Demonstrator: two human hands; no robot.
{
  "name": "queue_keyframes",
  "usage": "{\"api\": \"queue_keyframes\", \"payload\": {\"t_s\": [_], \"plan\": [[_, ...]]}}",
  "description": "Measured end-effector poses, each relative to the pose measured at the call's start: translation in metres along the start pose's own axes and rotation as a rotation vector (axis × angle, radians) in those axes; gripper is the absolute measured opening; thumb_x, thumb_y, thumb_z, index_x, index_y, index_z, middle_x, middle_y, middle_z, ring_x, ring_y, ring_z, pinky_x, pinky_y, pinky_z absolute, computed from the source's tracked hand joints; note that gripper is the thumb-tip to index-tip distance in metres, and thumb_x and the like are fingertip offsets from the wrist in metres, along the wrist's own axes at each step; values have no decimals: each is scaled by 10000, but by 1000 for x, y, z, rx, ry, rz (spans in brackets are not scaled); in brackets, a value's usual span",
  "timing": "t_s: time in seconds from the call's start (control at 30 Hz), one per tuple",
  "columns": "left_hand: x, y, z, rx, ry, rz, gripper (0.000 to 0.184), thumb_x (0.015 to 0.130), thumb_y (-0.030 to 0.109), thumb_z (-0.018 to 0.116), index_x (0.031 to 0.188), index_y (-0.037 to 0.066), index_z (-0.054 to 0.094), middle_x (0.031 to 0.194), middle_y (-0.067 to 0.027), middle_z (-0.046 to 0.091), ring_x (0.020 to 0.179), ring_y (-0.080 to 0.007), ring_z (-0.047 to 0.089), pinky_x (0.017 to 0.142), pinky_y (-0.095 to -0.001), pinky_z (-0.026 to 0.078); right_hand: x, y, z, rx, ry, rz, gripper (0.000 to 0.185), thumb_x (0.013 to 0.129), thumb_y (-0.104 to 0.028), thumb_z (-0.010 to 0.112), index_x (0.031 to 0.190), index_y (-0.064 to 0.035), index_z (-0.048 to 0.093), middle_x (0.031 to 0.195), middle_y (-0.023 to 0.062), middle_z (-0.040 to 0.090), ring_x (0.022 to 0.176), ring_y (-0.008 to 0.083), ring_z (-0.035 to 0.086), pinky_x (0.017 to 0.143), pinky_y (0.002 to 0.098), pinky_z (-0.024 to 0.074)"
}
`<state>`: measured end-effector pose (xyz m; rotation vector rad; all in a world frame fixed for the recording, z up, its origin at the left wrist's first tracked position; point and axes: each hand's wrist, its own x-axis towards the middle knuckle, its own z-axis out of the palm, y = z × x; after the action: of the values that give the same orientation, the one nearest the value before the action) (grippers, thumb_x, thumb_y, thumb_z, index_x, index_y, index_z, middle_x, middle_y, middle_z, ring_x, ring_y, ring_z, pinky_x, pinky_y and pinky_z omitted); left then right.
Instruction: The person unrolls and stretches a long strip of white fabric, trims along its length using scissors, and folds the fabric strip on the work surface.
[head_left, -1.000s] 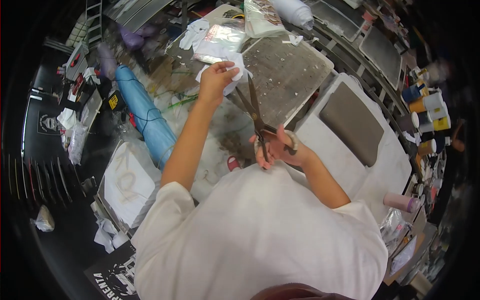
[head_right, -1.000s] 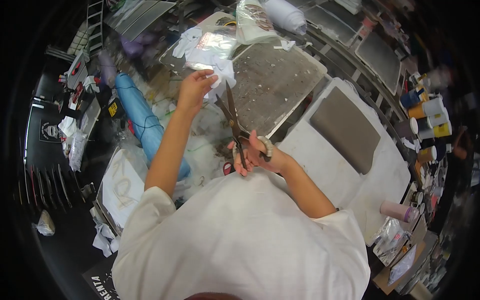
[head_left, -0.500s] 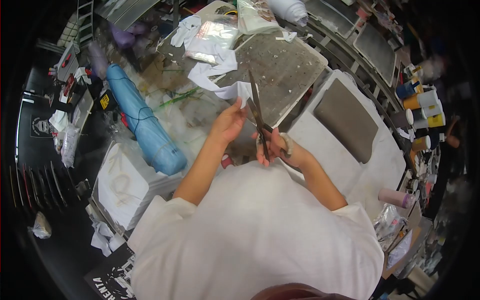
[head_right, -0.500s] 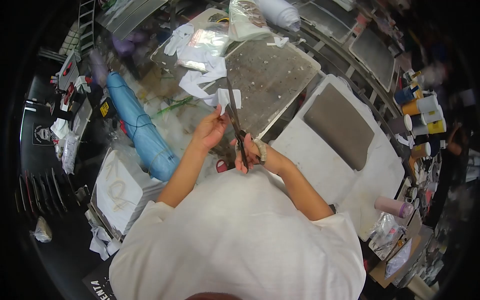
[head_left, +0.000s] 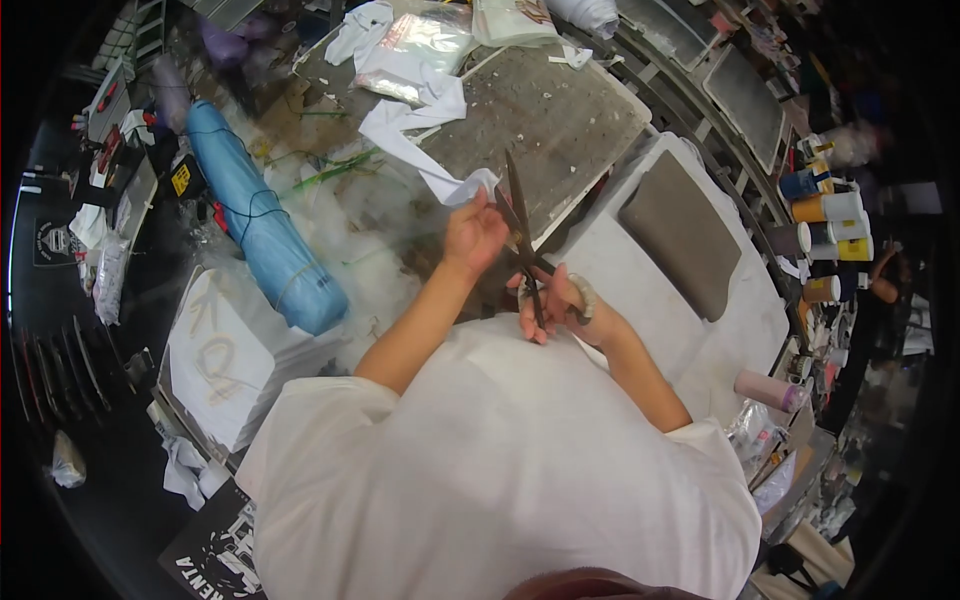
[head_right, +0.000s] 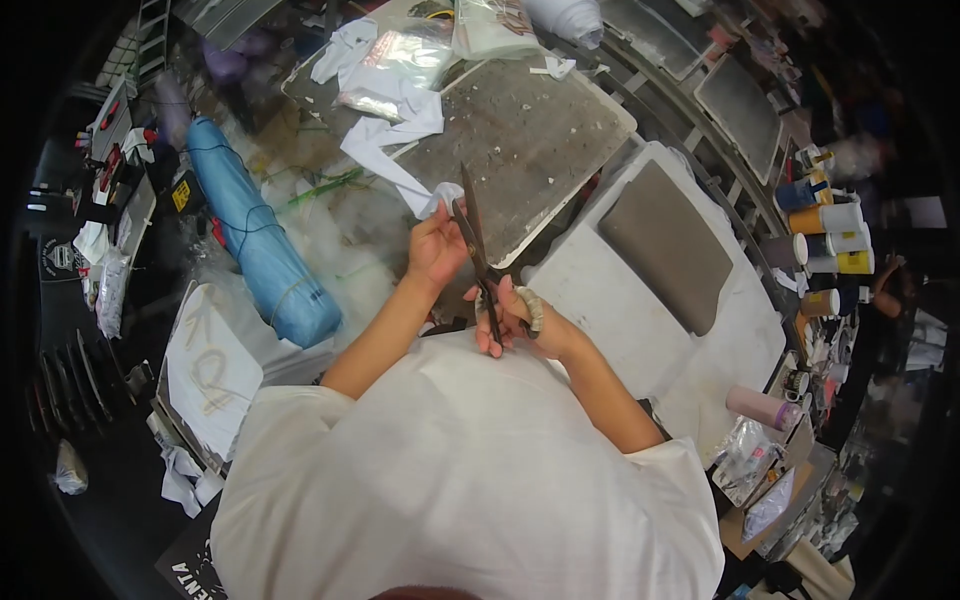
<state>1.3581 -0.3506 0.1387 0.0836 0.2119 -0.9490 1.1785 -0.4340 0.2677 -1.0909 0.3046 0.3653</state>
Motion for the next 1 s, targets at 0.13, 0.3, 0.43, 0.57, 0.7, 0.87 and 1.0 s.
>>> {"api": "queue_keyframes", "payload": {"t_s": [0.13,0.3,0.43,0.57,0.7,0.87,1.0], "plan": [[-13,-10,-12,142,61,-92,135,930,116,557,1035,32,571,1014,-103,608,1011,-246,558,947,-417,428,-9,3,-12,27,-9,40,783,901,-733,265,1218,-49,475,726,77,632,599,141,574,541,238,371],[-34,-25,-47,462,56,-155,152,940,153,565,970,8,599,931,-91,617,900,-218,579,910,-396,449,-24,5,-26,-23,93,196,911,849,-800,258,1158,19,509,677,87,613,526,146,540,503,238,347],[-52,-45,-16,659,64,-191,220,952,177,563,1034,-21,614,1018,-90,642,950,-183,596,902,-357,457,-27,8,-41,31,68,196,951,811,-835,279,1131,27,518,646,90,601,511,160,537,486,241,348],[-58,-59,-16,597,109,-150,206,945,164,567,1031,-15,623,1024,-84,652,943,-175,607,919,-360,454,-37,20,-58,93,-19,231,969,777,-862,296,1138,10,515,656,103,602,512,172,539,482,249,366],[-64,-66,-28,393,272,-28,72,920,121,579,931,55,605,873,-42,624,818,-165,582,910,-376,457,-40,21,-67,49,-77,253,973,770,-867,294,1150,3,506,670,114,606,514,177,539,490,255,393],[-70,-72,-37,201,404,110,60,886,68,609,878,23,569,771,-51,574,781,-155,575,1002,-384,463,-35,22,-69,107,-116,213,978,770,-865,294,1155,10,499,683,122,612,540,178,567,513,255,422],[-71,-68,-48,213,376,37,134,886,97,630,960,15,555,843,-66,588,789,-149,580,1008,-399,474,-37,26,-64,107,-92,207,974,778,-858,288,1161,13,493,683,120,613,542,178,565,515,257,415]]}}
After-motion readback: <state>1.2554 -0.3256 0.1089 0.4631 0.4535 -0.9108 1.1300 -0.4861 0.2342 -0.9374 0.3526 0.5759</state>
